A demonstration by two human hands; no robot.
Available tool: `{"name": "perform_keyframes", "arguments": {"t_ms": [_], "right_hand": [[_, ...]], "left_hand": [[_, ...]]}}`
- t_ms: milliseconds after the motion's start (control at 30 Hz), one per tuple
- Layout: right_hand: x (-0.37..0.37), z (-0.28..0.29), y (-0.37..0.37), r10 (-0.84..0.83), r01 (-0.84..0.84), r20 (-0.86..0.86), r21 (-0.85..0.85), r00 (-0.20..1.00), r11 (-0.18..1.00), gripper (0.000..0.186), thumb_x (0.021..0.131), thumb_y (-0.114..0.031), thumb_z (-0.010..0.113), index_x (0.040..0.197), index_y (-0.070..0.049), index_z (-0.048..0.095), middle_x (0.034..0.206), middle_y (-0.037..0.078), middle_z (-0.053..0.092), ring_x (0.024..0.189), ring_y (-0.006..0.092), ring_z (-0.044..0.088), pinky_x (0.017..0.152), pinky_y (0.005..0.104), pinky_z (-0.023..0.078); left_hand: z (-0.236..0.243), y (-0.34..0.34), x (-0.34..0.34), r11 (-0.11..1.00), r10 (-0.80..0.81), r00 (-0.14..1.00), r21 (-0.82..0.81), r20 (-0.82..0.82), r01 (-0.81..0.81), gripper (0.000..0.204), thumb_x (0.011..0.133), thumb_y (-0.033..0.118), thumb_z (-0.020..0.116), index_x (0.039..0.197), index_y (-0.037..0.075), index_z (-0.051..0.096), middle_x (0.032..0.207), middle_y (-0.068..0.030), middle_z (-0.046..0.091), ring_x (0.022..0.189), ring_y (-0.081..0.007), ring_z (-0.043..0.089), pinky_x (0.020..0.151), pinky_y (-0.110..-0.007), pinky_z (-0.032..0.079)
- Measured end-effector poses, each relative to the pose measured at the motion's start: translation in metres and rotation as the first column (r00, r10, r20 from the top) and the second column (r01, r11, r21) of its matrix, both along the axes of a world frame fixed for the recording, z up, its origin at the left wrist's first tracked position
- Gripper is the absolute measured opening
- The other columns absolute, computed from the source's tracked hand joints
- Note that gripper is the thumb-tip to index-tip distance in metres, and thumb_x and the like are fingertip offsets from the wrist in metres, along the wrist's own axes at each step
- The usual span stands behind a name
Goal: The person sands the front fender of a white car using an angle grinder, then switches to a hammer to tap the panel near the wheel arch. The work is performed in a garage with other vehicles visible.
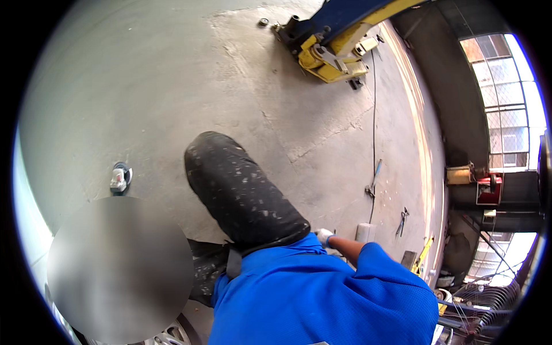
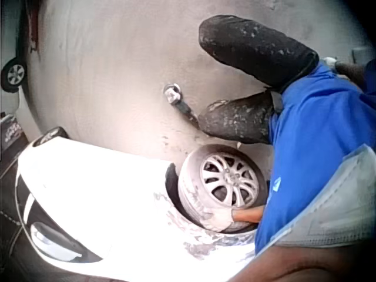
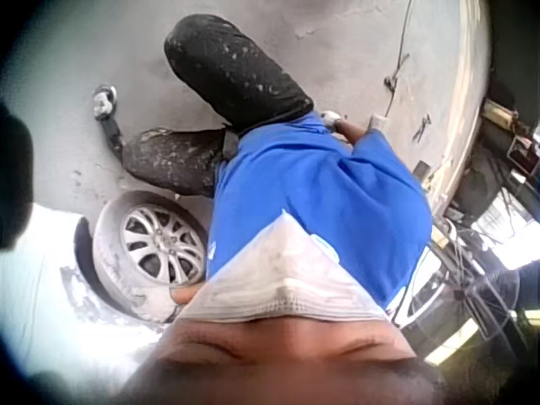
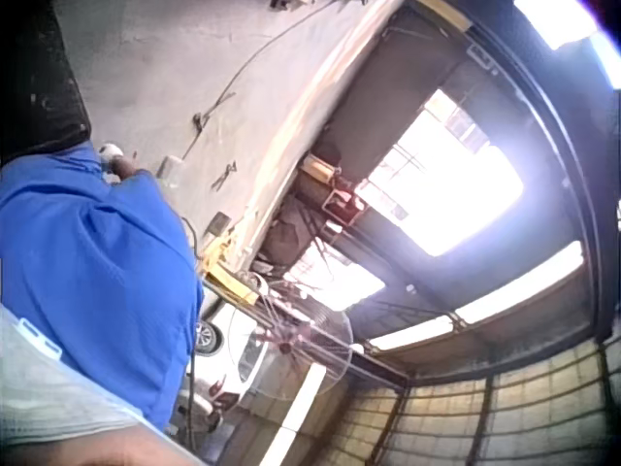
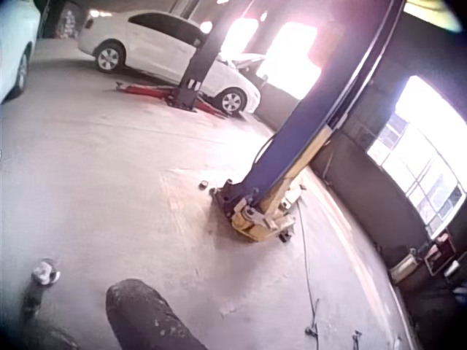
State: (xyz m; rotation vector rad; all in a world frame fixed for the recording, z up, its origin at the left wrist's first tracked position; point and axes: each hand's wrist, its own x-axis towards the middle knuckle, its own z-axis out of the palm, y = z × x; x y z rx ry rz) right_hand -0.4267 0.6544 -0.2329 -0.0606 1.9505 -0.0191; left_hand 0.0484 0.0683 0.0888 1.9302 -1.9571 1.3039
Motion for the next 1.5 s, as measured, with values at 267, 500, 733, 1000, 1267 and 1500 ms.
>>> {"name": "perform_keyframes", "arguments": {"t_ms": [267,500,733,1000,1267,1500], "right_hand": [[0.003,0.042,-0.034,-0.342,0.321,0.109,0.177,0.933,0.931,0.042,0.089,-0.036,0.066,0.112,-0.001,0.070,0.088,0.011,0.073,0.072,0.0221,0.070,0.060,0.0381,0.057],[0.025,0.062,-0.068,-0.506,0.509,0.086,-0.011,0.858,0.861,0.039,0.089,-0.027,0.065,0.117,-0.002,0.070,0.104,0.020,0.074,0.090,0.0281,0.072,0.079,0.0389,0.058],[-0.080,0.095,-0.151,-0.385,0.256,-0.445,-0.324,0.808,0.911,0.032,0.085,-0.026,0.064,0.106,-0.002,0.069,0.105,0.023,0.072,0.100,0.0363,0.069,0.089,0.0416,0.054],[-0.218,0.221,-0.457,-0.405,-0.466,-0.594,-0.801,0.695,0.376,0.038,0.085,0.000,0.067,0.122,-0.008,0.062,0.111,0.009,0.066,0.096,0.0196,0.067,0.085,0.0313,0.054],[-0.169,0.271,-0.521,0.274,-0.715,-0.661,-0.628,0.699,0.307,0.028,0.079,0.008,0.056,0.105,0.002,0.064,0.113,0.020,0.062,0.104,0.0356,0.064,0.090,0.0395,0.053],[-0.156,0.328,-0.484,0.518,-0.765,-0.598,-0.614,0.612,0.194,0.023,0.076,0.006,0.059,0.093,-0.009,0.066,0.099,0.016,0.063,0.093,0.0380,0.062,0.079,0.0454,0.053]], "left_hand": [[-0.004,-0.032,-0.028,0.993,-0.079,0.994,0.084,-0.081,0.086,0.052,0.093,0.054,0.057,0.120,0.011,0.064,0.116,-0.0147,0.067,0.103,-0.0348,0.064,0.085,-0.050,0.049],[-0.002,-0.059,-0.049,0.973,-0.171,0.979,0.137,-0.115,0.186,0.051,0.095,0.051,0.054,0.127,0.011,0.061,0.121,-0.0152,0.066,0.109,-0.0348,0.062,0.090,-0.048,0.048],[-0.003,-0.050,-0.001,0.980,-0.079,0.980,0.168,-0.180,0.110,0.050,0.099,0.047,0.051,0.135,0.012,0.057,0.128,-0.0159,0.064,0.115,-0.0348,0.061,0.096,-0.045,0.048],[0.002,0.016,0.162,0.877,0.472,0.865,0.193,-0.170,-0.441,0.051,0.102,0.042,0.048,0.144,0.013,0.053,0.135,-0.0166,0.062,0.122,-0.0348,0.059,0.102,-0.042,0.047],[0.036,-0.024,0.083,0.876,0.466,0.881,0.183,-0.086,-0.445,0.049,0.103,0.045,0.044,0.135,0.011,0.061,0.134,-0.0171,0.060,0.122,-0.0367,0.058,0.103,-0.045,0.045],[0.053,-0.004,0.039,0.815,0.547,0.837,0.230,-0.005,-0.531,0.055,0.103,0.047,0.042,0.141,0.009,0.053,0.138,-0.0184,0.057,0.126,-0.0375,0.053,0.106,-0.046,0.041]]}}
